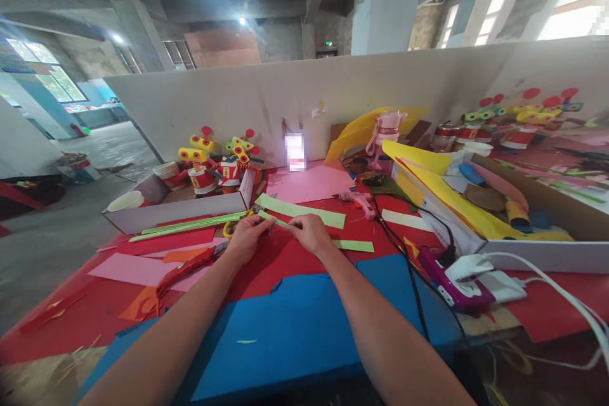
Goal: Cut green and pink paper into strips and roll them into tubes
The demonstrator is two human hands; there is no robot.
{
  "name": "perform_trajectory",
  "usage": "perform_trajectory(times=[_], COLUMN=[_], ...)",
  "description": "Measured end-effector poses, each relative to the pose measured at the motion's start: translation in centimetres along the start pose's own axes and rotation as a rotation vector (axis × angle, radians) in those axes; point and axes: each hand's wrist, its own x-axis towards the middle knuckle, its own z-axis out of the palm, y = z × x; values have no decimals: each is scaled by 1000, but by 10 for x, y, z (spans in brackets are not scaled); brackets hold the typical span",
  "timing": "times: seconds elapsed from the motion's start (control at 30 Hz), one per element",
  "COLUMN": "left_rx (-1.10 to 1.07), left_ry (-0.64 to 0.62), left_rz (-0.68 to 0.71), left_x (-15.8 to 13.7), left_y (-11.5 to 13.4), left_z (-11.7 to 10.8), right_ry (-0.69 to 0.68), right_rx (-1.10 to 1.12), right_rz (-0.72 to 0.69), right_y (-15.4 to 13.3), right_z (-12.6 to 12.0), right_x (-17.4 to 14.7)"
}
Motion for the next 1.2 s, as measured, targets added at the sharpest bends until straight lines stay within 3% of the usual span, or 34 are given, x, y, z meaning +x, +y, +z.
perform_trajectory(times=[0.07, 0.23, 0.4, 0.93, 1.2], left_rx=[21, 5, -112, -262, -170], left_ry=[-25, 69, 84, 157, 72], left_rz=[-35, 15, 22, -20, -28], left_x=[0, 3, 4, 7, 1], left_y=[0, 1, 2, 5, 2], left_z=[0, -4, -7, -8, 3], right_ry=[14, 130, 93, 89, 53], right_rx=[14, 90, 106, 27, 132], right_rz=[-12, -59, -127, -66, 0], right_y=[2, 5, 5, 7, 10], right_z=[2, 6, 4, -9, -3], right_x=[1, 2, 3, 4, 4])
